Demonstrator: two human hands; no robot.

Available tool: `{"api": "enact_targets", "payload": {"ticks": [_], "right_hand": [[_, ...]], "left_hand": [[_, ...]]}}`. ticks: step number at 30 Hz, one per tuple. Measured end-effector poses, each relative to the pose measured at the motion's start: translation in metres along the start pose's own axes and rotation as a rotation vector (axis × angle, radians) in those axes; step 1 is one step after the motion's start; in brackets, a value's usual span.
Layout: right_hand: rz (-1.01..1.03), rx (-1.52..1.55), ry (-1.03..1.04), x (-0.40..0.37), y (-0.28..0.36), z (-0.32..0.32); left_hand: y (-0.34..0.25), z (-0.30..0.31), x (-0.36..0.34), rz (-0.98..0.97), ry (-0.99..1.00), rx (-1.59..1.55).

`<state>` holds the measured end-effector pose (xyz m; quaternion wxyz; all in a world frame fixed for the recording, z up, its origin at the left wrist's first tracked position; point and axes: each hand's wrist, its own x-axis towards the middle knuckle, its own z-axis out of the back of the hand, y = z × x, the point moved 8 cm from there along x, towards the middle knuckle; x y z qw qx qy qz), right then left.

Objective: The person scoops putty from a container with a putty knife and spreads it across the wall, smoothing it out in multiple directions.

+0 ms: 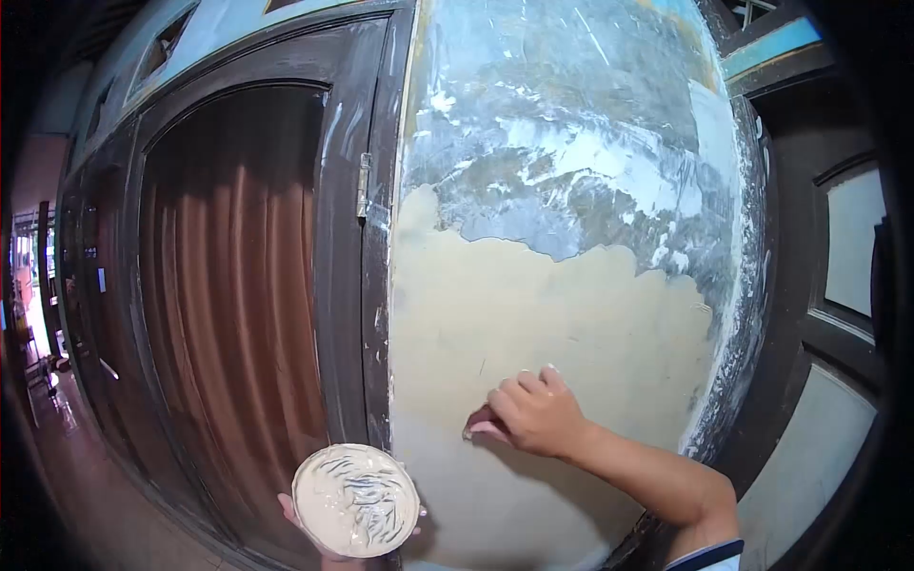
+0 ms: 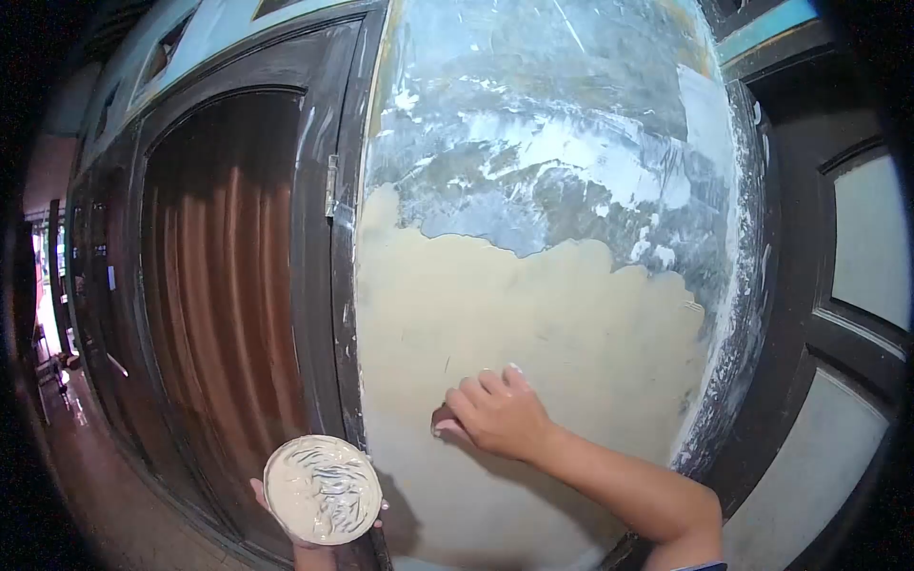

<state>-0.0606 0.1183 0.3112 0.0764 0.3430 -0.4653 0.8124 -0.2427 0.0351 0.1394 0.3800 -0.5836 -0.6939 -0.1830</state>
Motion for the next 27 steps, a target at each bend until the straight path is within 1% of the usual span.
{"api": "enact_targets", "payload": {"ticks": [1,2,3,4,6,7,8,10,12,14,16,17,19,20,21,23,24,26,27], "right_hand": [[0.011,-0.065,-0.006,0.004,-0.004,-0.003],[-0.074,-0.011,-0.066,0.013,-0.023,0.001],[-0.202,0.072,-0.102,0.025,-0.051,0.009],[-0.328,0.061,-0.162,0.037,-0.08,0.027],[-0.538,-0.014,-0.393,0.045,-0.128,0.059],[-0.582,-0.024,-0.48,0.043,-0.149,0.067],[-0.592,0.03,-0.53,0.042,-0.158,0.075],[-0.483,0.135,-0.505,0.042,-0.141,0.087],[-0.35,0.277,-0.221,0.041,-0.095,0.078],[-0.18,0.249,0.019,0.013,-0.035,0.045],[0.003,0.117,0.091,-0.032,0.022,0.006],[0.005,0.117,0.093,-0.041,0.026,-0.005],[0.021,0.014,0.088,-0.047,0.027,-0.01],[-0.058,0.034,0.09,-0.045,0.007,-0.012],[-0.225,0.151,0.093,-0.031,-0.022,-0.005],[-0.355,0.046,-0.203,-0.015,-0.067,0.033],[-0.444,0.036,-0.278,-0.012,-0.088,0.044],[-0.48,0.135,-0.41,-0.007,-0.105,0.066],[-0.48,0.138,-0.41,-0.005,-0.1,0.072]], "left_hand": [[0.005,-0.004,0.001,0.002,-0.091,-0.106],[0.008,-0.003,0.002,0.003,-0.18,-0.211],[0.011,-0.003,0.005,0.009,-0.085,-0.176],[0.013,-0.002,0.008,0.009,-0.084,-0.178],[0.017,-0.003,0.01,0.015,-0.073,-0.184],[0.019,-0.003,0.014,0.066,0.036,-0.148],[0.019,-0.004,0.014,0.066,0.032,-0.148],[0.022,-0.007,0.019,0.107,0.022,-0.161],[0.022,-0.012,0.023,0.116,0.041,-0.112],[0.016,-0.011,0.022,0.032,-0.067,-0.131],[0.015,-0.017,0.022,0.046,-0.094,-0.136],[0.014,-0.014,0.021,0.033,-0.092,-0.15],[0.012,-0.008,0.017,0.005,-0.085,-0.147],[0.014,-0.008,0.017,0.035,-0.075,-0.154],[0.016,-0.01,0.019,0.048,-0.061,-0.154],[0.021,-0.013,0.022,0.061,-0.049,-0.158],[0.022,-0.014,0.023,0.06,-0.041,-0.183],[0.024,-0.015,0.025,0.057,-0.037,-0.206],[0.025,-0.014,0.026,0.066,-0.057,-0.199]]}}
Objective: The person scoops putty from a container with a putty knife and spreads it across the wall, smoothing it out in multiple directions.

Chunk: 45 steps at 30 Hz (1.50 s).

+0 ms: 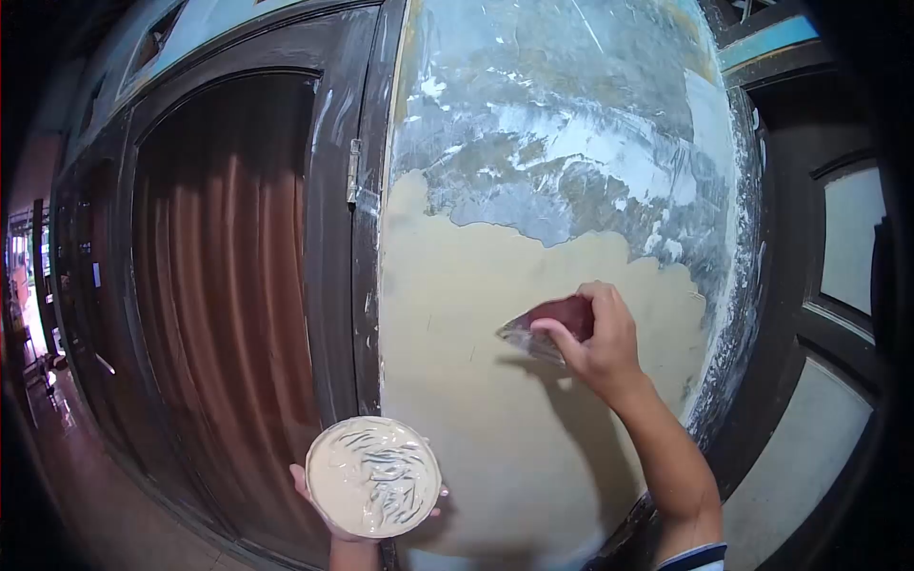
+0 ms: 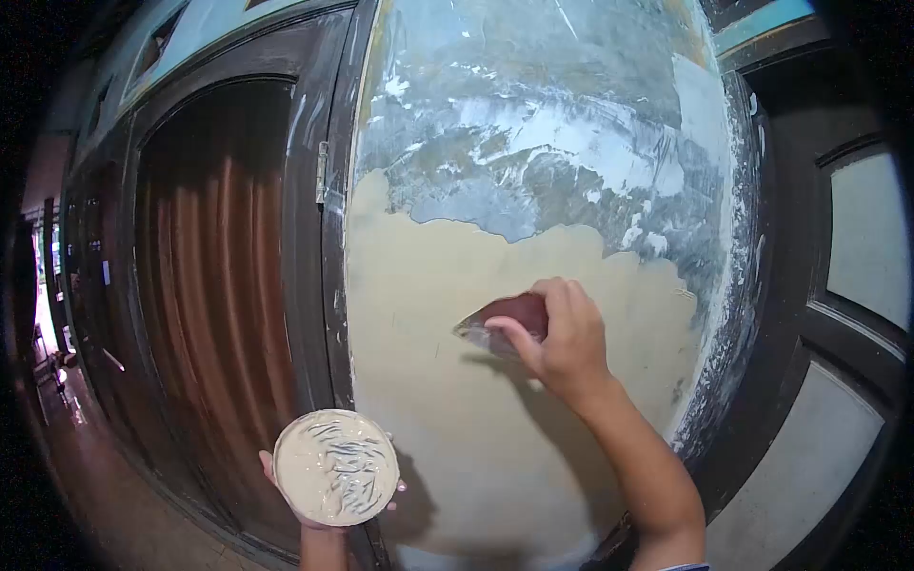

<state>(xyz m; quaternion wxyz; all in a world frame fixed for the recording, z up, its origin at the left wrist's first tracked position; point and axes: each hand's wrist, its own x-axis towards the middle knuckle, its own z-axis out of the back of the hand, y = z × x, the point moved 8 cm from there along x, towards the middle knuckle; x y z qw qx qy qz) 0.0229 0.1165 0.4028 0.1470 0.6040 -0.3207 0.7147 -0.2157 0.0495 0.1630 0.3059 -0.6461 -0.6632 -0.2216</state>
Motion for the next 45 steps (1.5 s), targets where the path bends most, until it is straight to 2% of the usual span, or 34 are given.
{"api": "enact_targets", "payload": {"ticks": [3,5,8,9,10,13,14,17,18,19,23,27,29,33,34,37,38,41,42,43,45], "right_hand": [[0.231,0.271,0.27,-0.001,0.051,-0.002],[0.348,0.277,0.514,-0.019,0.079,-0.012],[0.591,0.247,0.461,-0.031,0.113,-0.003],[0.588,0.244,0.461,-0.03,0.115,-0.001],[0.624,0.235,0.449,-0.029,0.119,0.001],[0.666,0.21,0.419,-0.031,0.123,0.002],[0.684,0.198,0.405,-0.032,0.124,0.001],[0.72,0.174,0.415,-0.036,0.125,0.001],[0.744,0.162,0.407,-0.039,0.125,0.001],[0.769,0.15,0.399,-0.043,0.126,0.001],[0.782,0.133,0.389,-0.047,0.128,0.004],[0.793,0.117,0.331,-0.049,0.13,0.001],[0.794,0.127,0.322,-0.048,0.131,0.001],[0.787,0.139,0.306,-0.048,0.135,-0.002],[0.783,0.154,0.305,-0.048,0.134,-0.004],[0.774,0.175,0.277,-0.048,0.136,-0.005],[0.778,0.191,0.281,-0.047,0.137,-0.005],[0.769,0.207,0.275,-0.048,0.138,-0.007],[0.764,0.208,0.271,-0.048,0.138,-0.007],[0.763,0.209,0.271,-0.048,0.138,-0.007],[0.767,0.208,0.284,-0.049,0.139,-0.008]], "left_hand": [[0.004,-0.003,0.01,0.01,0.004,0.007],[0.011,-0.001,0.018,0.017,-0.11,0.0],[0.015,-0.008,0.027,0.043,-0.083,0.058],[0.014,-0.009,0.031,0.03,-0.087,0.079],[0.021,-0.028,0.034,0.045,-0.013,-0.114],[0.021,-0.029,0.037,0.076,-0.013,-0.087],[0.022,-0.037,0.038,0.063,0.006,-0.171],[0.022,-0.044,0.04,0.068,0.059,-0.169],[0.015,-0.033,0.037,0.027,-0.022,-0.015],[0.014,-0.033,0.037,0.027,-0.022,-0.015],[0.012,-0.031,0.035,0.039,0.006,0.024],[0.012,-0.022,0.032,0.033,-0.044,-0.077],[0.003,-0.001,0.03,-0.07,-0.22,-0.045],[0.019,-0.023,0.032,0.025,-0.036,-0.086],[0.023,-0.033,0.032,0.014,-0.039,-0.149],[0.017,-0.009,0.029,-0.046,-0.117,-0.103],[0.018,-0.007,0.027,-0.059,-0.133,-0.191],[0.021,-0.011,0.028,-0.04,-0.091,-0.251],[0.018,-0.007,0.029,-0.029,-0.069,0.112],[0.017,-0.004,0.027,-0.03,-0.07,0.113],[0.012,0.004,0.025,-0.063,-0.183,0.375]]}}
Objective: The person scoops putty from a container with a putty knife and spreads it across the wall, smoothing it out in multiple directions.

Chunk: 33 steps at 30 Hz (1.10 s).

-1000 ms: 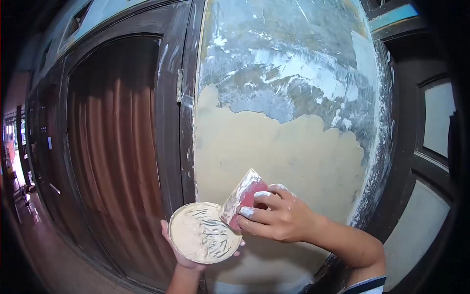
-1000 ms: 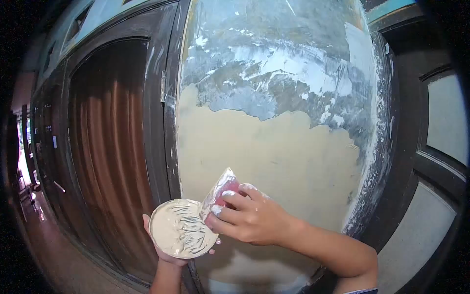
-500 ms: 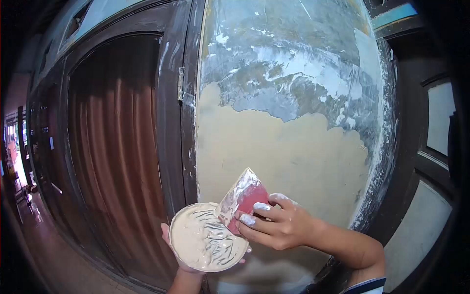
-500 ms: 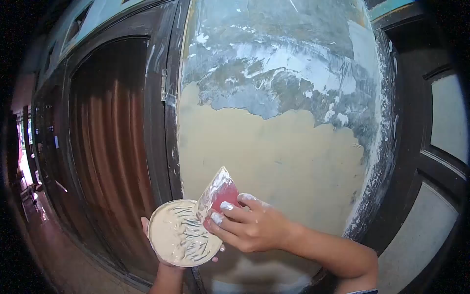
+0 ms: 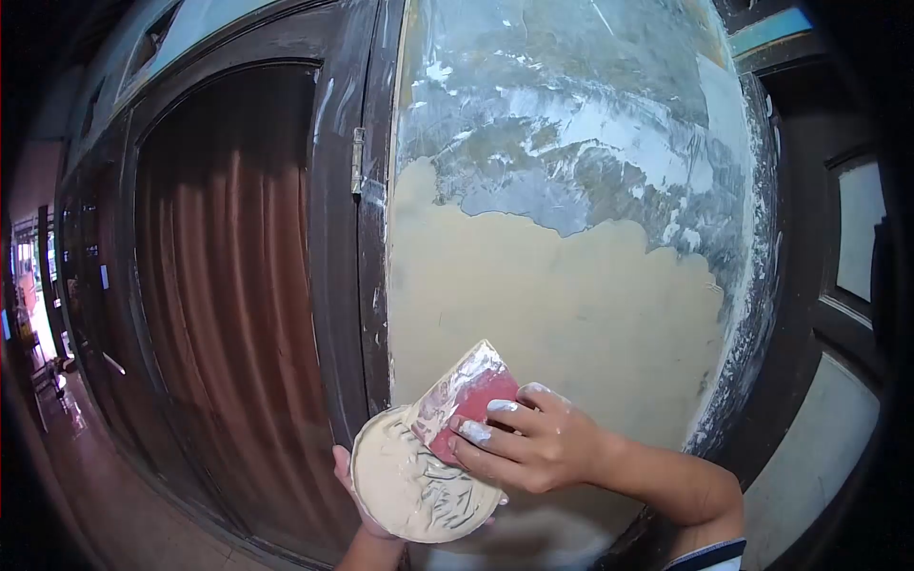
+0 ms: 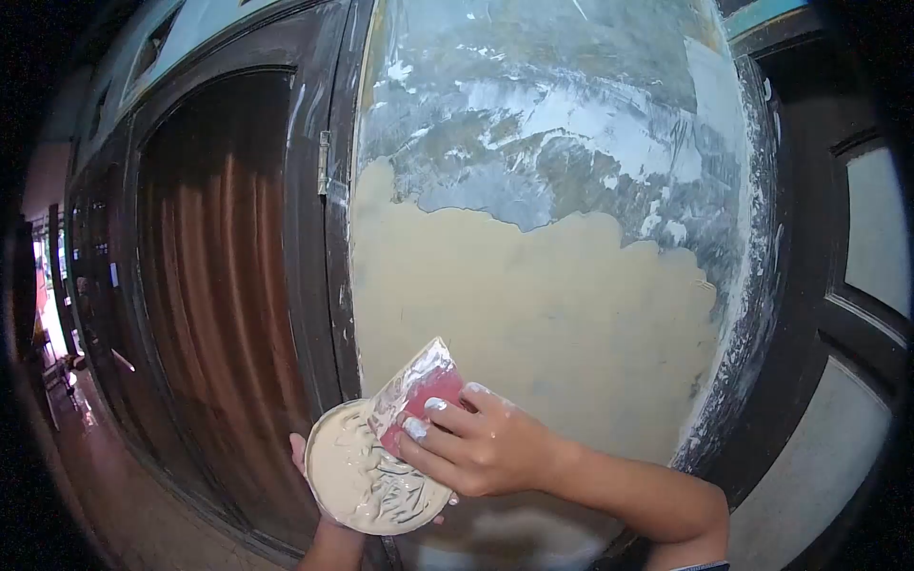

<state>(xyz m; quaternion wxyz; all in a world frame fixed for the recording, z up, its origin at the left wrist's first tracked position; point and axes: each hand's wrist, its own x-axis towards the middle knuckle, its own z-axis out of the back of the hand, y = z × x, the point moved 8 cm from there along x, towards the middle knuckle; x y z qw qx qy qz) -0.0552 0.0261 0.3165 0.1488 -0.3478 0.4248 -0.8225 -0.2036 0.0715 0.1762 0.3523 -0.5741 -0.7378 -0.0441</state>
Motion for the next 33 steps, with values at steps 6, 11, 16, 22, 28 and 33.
{"api": "enact_targets", "payload": {"ticks": [6,11,16,22,28,33], "right_hand": [[-0.032,0.062,-0.013,0.0,0.003,-0.001],[-0.099,0.041,-0.067,0.004,-0.007,0.01],[-0.264,-0.166,-0.097,0.023,-0.061,0.035],[-0.583,-0.098,-0.326,0.053,-0.194,0.05],[-0.859,-0.162,-0.079,0.079,-0.269,0.029],[-0.839,-0.297,-0.013,0.089,-0.267,0.014]], "left_hand": [[0.002,-0.005,-0.001,0.003,0.055,-0.373],[-0.005,-0.008,-0.001,0.039,0.041,-0.211],[-0.01,-0.011,-0.003,0.184,0.232,-0.228],[-0.024,0.005,-0.012,0.154,0.236,-0.288],[-0.053,0.022,-0.024,0.05,0.108,0.015],[-0.077,0.056,-0.028,-0.086,-0.014,0.124]]}}
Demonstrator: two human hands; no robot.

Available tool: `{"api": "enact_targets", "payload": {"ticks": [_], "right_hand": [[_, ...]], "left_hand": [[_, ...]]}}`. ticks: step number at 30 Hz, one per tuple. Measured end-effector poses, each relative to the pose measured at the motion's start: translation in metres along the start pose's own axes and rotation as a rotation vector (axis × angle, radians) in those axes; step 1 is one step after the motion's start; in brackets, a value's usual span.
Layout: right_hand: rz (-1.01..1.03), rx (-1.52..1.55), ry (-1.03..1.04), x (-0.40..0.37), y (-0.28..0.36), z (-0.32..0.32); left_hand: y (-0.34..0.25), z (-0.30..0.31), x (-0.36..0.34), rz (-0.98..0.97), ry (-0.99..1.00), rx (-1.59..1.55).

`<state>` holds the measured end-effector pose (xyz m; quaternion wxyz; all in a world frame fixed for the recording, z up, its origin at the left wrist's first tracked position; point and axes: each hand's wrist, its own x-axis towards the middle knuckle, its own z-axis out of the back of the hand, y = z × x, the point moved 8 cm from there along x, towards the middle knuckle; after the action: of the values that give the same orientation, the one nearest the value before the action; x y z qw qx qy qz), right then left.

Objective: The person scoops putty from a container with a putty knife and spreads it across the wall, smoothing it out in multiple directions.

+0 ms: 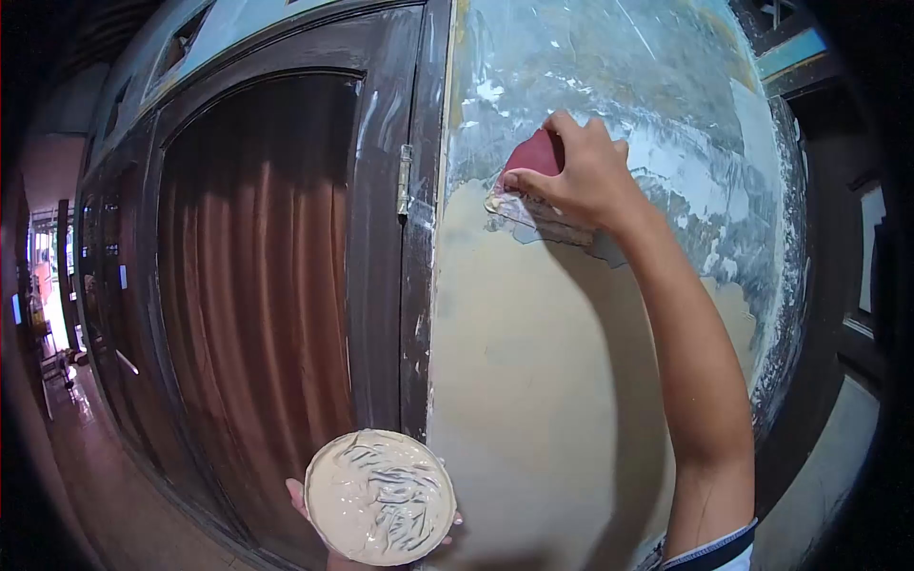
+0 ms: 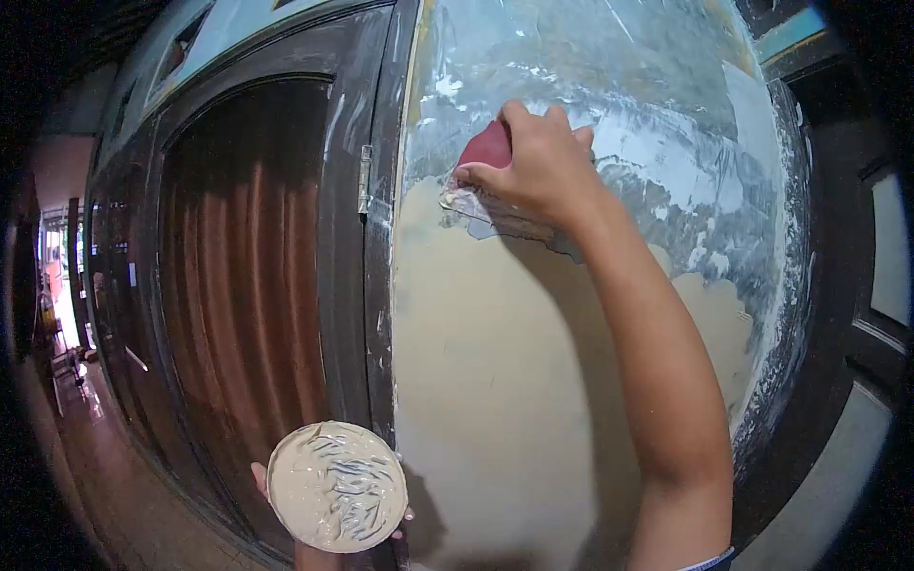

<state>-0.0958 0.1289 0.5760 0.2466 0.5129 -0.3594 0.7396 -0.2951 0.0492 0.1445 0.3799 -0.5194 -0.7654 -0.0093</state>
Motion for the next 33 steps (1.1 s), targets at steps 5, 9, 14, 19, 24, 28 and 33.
{"api": "enact_targets", "payload": {"ticks": [5,9,14,19,24,28,33], "right_hand": [[-0.089,0.126,-0.144,0.008,-0.025,0.001],[0.05,0.03,-0.108,0.001,0.0,-0.004],[0.06,0.088,-0.215,0.006,-0.017,-0.003],[0.099,0.081,-0.121,0.005,-0.004,-0.005],[0.057,0.109,-0.169,-0.006,0.003,-0.001],[0.005,0.073,-0.198,0.01,-0.01,0.001],[0.095,0.121,-0.22,0.004,-0.004,-0.001]], "left_hand": [[-0.016,0.013,0.001,-0.122,-0.101,0.162],[-0.021,0.019,0.003,-0.161,-0.12,0.178],[-0.026,0.046,-0.002,-0.199,-0.136,0.192],[-0.027,0.06,0.004,-0.207,-0.126,0.192],[-0.03,0.059,0.003,-0.196,-0.12,0.206],[-0.03,0.054,0.002,-0.185,-0.119,0.215],[-0.032,0.042,0.005,-0.174,-0.099,0.231]]}}
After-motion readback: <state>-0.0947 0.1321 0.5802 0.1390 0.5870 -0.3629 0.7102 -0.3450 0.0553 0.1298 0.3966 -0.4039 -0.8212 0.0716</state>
